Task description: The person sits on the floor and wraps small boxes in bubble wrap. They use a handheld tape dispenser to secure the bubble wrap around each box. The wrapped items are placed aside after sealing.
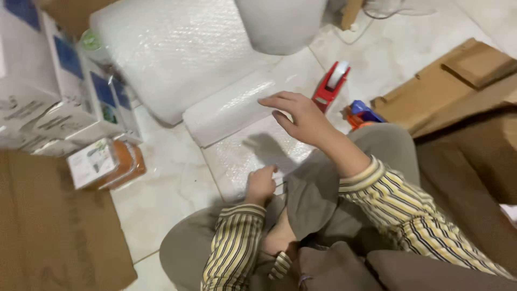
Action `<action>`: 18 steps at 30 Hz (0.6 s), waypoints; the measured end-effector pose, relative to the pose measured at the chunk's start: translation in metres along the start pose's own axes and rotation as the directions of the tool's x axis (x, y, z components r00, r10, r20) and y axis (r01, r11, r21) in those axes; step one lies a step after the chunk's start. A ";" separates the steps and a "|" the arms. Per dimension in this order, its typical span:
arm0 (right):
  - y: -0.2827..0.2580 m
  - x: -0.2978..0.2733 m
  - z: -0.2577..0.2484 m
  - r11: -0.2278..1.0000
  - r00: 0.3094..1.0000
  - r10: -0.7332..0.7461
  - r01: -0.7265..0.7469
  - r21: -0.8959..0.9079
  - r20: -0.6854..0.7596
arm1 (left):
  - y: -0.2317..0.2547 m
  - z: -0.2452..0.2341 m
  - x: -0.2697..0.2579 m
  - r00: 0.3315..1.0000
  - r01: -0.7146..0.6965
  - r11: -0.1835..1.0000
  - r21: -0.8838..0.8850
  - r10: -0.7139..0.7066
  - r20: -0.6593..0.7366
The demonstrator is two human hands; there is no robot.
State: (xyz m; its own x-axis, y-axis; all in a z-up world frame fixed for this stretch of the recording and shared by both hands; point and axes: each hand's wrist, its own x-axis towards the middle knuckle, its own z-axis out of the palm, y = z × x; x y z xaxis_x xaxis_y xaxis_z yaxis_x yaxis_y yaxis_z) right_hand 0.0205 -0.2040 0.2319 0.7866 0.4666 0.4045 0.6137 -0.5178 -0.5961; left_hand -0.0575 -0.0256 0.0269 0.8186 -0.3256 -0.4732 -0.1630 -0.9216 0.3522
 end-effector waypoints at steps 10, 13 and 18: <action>-0.046 -0.246 -0.202 0.767 0.763 0.282 -0.544 -0.342 -0.582 | -0.006 0.008 0.016 0.999 0.035 0.996 -0.086 -0.039 -0.035; -0.033 -0.289 -0.260 0.400 0.635 0.480 -0.772 -0.493 -0.605 | 0.000 0.007 0.016 0.993 0.114 0.992 -0.054 -0.113 0.022; 0.038 -0.334 -0.337 -0.106 0.021 0.921 -0.946 -0.305 -0.388 | -0.035 0.044 0.045 0.985 0.171 0.984 0.046 -0.169 -0.047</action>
State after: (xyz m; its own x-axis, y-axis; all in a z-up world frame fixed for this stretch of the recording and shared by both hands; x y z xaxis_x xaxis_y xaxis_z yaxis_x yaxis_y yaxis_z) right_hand -0.1960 -0.6215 0.3075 0.6089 -0.7455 -0.2712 -0.7889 -0.6050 -0.1081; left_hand -0.0396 -0.0173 -0.0425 0.8594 -0.1549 -0.4873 -0.0457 -0.9724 0.2286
